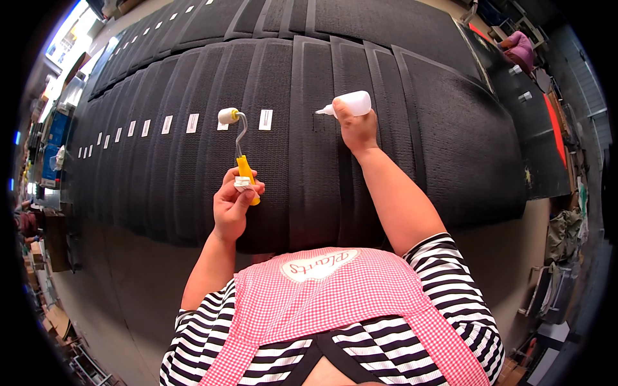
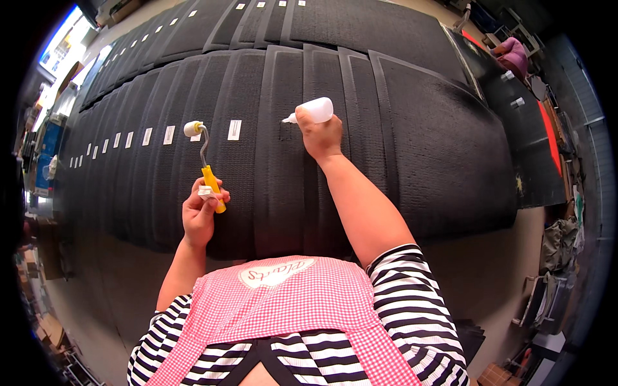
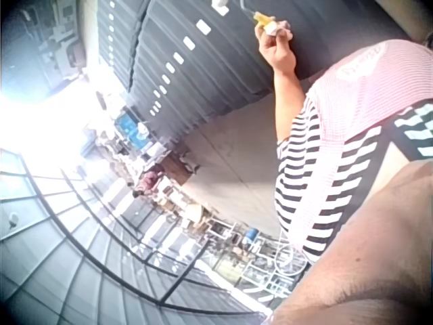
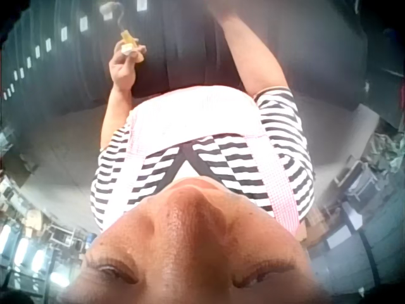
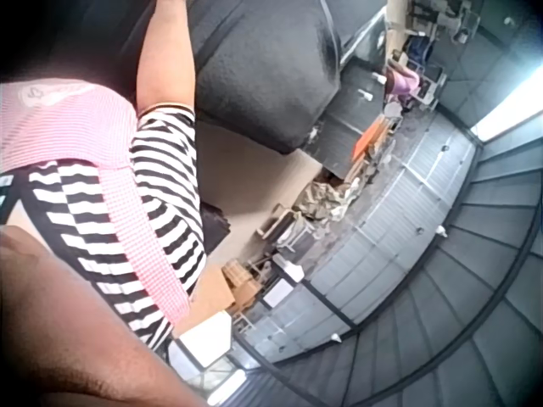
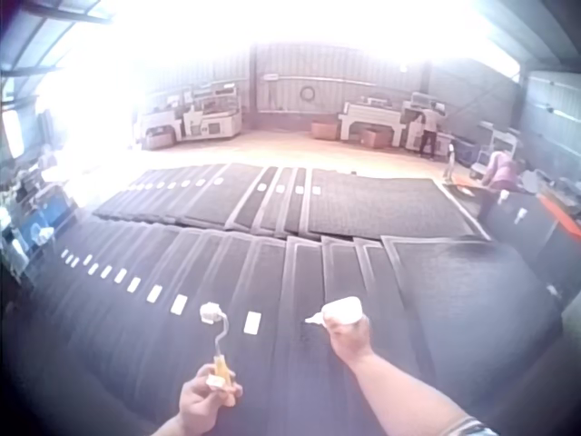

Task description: The person applies glue from a small bottle onto a black mat, places a white label over the glue, and presses it down with a small yellow roller. This process is repeated multiple times along the mat.

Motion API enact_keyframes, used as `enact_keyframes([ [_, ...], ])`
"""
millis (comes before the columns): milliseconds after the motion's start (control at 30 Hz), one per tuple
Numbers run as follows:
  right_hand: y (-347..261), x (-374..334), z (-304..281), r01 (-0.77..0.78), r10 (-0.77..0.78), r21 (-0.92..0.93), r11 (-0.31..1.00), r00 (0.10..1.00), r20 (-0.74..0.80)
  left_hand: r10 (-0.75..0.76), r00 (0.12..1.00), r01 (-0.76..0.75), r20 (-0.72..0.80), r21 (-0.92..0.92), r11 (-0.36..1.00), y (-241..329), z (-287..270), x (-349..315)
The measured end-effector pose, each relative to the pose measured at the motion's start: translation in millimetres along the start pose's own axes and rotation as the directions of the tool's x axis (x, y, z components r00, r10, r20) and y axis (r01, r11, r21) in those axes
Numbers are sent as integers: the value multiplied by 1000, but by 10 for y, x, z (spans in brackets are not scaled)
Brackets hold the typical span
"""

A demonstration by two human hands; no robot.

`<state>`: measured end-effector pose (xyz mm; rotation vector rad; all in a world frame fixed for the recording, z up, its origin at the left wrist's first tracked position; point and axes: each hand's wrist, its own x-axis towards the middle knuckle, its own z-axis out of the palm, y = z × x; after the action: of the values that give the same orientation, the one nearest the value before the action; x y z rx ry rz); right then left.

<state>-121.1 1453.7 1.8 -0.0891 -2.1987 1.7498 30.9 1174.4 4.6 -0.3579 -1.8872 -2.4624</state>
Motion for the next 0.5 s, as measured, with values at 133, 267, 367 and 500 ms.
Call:
enact_keyframes([
  [133, 16, 9, 24, 14, -13, -55, 998, 1000, 5, 4, 1000, -4, -1, -12, 1000, -18, -7, -6],
  [267, -32, 24, -20, 7, -5, -121, 993, 1000, 15, 5, 1000, -5, -2, -23, 1000, -20, -7, -4],
  [367, -31, 36, -47, 8, -6, -139, 990, 1000, 18, 10, 1000, -10, 4, -27, 1000, -12, 2, 4],
  [500, -51, 5, -56, 16, -16, -14, 1000, 1000, -5, 6, 1000, -5, 5, -20, 1000, -11, -9, -4],
])
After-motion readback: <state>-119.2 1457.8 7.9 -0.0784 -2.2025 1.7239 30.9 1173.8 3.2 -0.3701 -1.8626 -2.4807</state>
